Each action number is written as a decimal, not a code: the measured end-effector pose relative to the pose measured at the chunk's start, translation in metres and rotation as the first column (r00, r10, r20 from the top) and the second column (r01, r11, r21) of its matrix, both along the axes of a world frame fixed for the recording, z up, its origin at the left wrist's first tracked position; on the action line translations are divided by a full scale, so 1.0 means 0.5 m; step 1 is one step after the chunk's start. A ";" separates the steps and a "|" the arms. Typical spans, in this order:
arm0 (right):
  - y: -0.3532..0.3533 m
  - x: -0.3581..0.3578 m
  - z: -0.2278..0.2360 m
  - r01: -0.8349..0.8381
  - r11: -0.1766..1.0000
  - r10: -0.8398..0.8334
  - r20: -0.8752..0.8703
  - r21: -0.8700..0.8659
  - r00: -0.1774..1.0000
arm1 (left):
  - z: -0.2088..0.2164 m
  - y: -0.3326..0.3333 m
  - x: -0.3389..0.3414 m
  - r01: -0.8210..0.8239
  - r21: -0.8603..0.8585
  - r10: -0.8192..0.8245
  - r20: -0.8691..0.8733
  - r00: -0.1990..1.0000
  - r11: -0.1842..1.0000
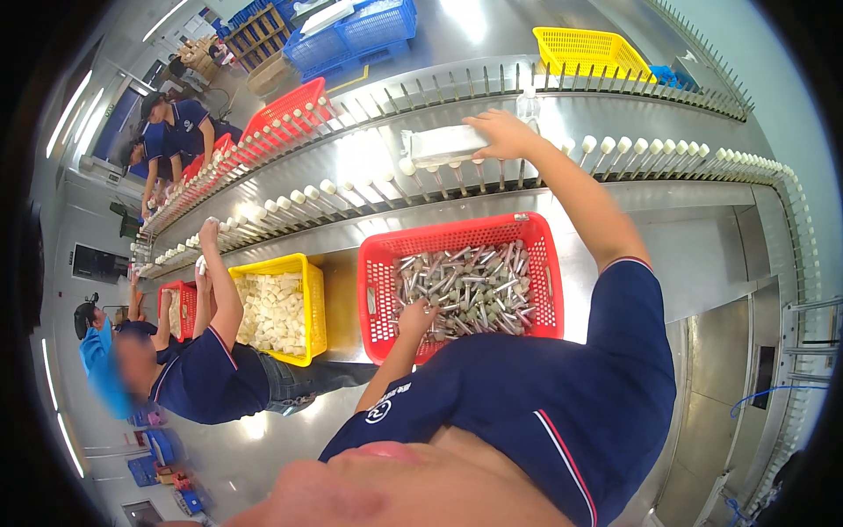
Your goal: The person sorts items from a red basket into small white containers on a conveyor belt.
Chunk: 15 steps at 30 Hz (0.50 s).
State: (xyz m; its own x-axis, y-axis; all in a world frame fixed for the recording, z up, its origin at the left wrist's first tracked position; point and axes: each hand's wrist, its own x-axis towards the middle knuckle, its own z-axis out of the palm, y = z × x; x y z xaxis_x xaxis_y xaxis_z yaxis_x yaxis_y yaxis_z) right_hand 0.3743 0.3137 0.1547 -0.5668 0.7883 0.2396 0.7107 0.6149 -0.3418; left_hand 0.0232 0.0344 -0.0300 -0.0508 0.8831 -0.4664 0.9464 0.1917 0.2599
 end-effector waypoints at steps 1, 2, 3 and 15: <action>0.003 0.004 0.016 0.009 1.000 -0.009 0.012 -0.009 1.000 | -0.005 0.006 -0.001 -0.018 0.037 0.017 0.040 0.999 0.999; -0.003 0.004 0.035 0.025 0.999 -0.024 0.024 -0.036 0.999 | -0.003 0.006 -0.002 -0.028 0.017 0.027 0.035 0.999 0.999; -0.003 0.003 0.041 0.014 0.999 -0.014 0.021 -0.029 1.000 | -0.010 0.003 -0.007 -0.038 0.024 0.038 0.033 0.999 0.999; -0.014 -0.019 -0.011 0.029 0.999 -0.029 -0.021 0.020 0.999 | 0.054 -0.103 -0.013 0.076 -0.061 -0.068 0.126 0.990 0.995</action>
State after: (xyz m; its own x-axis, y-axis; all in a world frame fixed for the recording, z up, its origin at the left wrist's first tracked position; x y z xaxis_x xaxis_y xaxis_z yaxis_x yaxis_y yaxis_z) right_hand 0.3649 0.3065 0.1490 -0.5387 0.7992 0.2668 0.7211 0.6011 -0.3445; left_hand 0.0166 -0.0172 -0.0030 0.0737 0.8496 -0.5222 0.9197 0.1445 0.3650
